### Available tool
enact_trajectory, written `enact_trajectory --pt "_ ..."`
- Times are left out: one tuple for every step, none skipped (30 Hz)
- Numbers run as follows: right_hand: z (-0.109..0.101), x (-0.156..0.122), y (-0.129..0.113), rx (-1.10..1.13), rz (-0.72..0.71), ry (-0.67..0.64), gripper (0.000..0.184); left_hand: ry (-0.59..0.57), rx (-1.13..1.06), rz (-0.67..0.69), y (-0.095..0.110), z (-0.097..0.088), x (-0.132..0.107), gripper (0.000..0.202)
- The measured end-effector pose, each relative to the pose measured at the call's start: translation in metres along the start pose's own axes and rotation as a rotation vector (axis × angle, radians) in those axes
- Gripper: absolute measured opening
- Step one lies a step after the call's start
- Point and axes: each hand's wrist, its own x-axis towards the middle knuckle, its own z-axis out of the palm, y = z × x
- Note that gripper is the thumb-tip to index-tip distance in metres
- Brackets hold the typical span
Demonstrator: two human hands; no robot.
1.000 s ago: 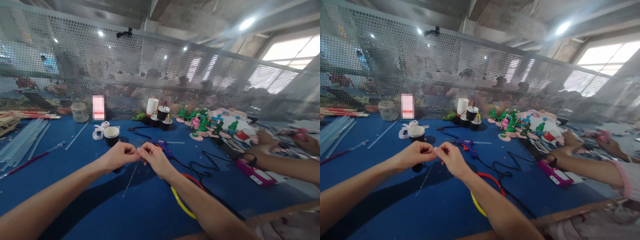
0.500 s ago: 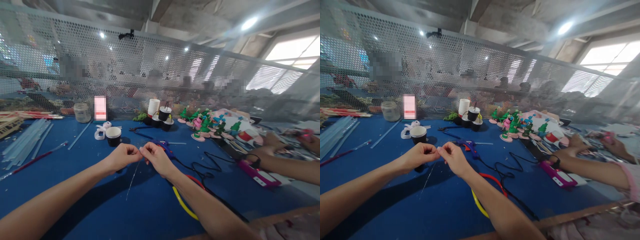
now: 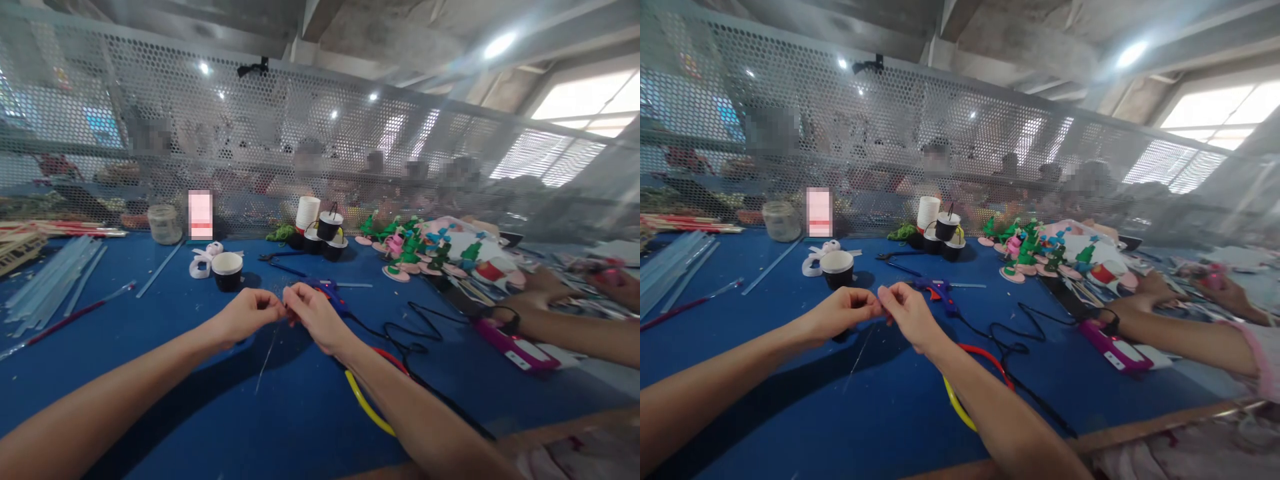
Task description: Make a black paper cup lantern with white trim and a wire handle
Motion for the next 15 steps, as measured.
enact_trajectory --pt "0.000 0.000 -0.001 0.089 0.018 -0.026 0.034 -0.022 -0.055 -0.032 0.001 -0.001 0.000 0.023" --pt "0.000 0.001 -0.002 0.163 0.036 -0.050 0.035 -0.044 -0.113 -0.059 0.003 -0.001 -0.001 0.023" --pt "-0.001 0.001 -0.003 0.212 0.052 -0.070 0.035 -0.064 -0.167 -0.082 0.004 -0.002 -0.001 0.024" --pt "-0.001 0.001 -0.004 0.235 0.063 -0.081 0.035 -0.080 -0.214 -0.100 0.004 -0.002 -0.001 0.025" --pt "-0.001 0.001 -0.004 0.238 0.068 -0.087 0.033 -0.093 -0.249 -0.114 0.005 -0.003 -0.001 0.027" --pt "-0.001 0.001 -0.004 0.234 0.069 -0.086 0.032 -0.104 -0.272 -0.125 0.005 -0.003 -0.002 0.028" --pt "-0.002 0.001 -0.004 0.229 0.068 -0.080 0.031 -0.114 -0.285 -0.132 0.006 -0.003 -0.002 0.029" --pt "-0.002 0.001 -0.004 0.223 0.066 -0.070 0.031 -0.122 -0.290 -0.132 0.006 -0.003 -0.002 0.030" --pt "-0.002 0.001 -0.003 0.211 0.062 -0.057 0.031 -0.128 -0.288 -0.129 0.006 -0.004 -0.003 0.030" --pt "-0.002 0.001 -0.002 0.193 0.056 -0.042 0.032 -0.132 -0.283 -0.126 0.007 -0.005 -0.003 0.029" --pt "-0.002 0.001 -0.002 0.167 0.047 -0.026 0.032 -0.136 -0.275 -0.121 0.008 -0.005 -0.004 0.028" --pt "-0.003 0.001 -0.001 0.137 0.037 -0.011 0.032 -0.140 -0.261 -0.116 0.009 -0.006 -0.004 0.027" --pt "-0.003 0.001 -0.001 0.103 0.024 0.001 0.032 -0.142 -0.244 -0.109 0.010 -0.007 -0.005 0.025" --pt "-0.003 0.001 0.000 0.068 0.010 0.010 0.032 -0.143 -0.220 -0.102 0.011 -0.008 -0.005 0.023" --pt "-0.003 0.001 0.000 0.036 -0.003 0.014 0.032 -0.142 -0.191 -0.092 0.012 -0.008 -0.005 0.021"
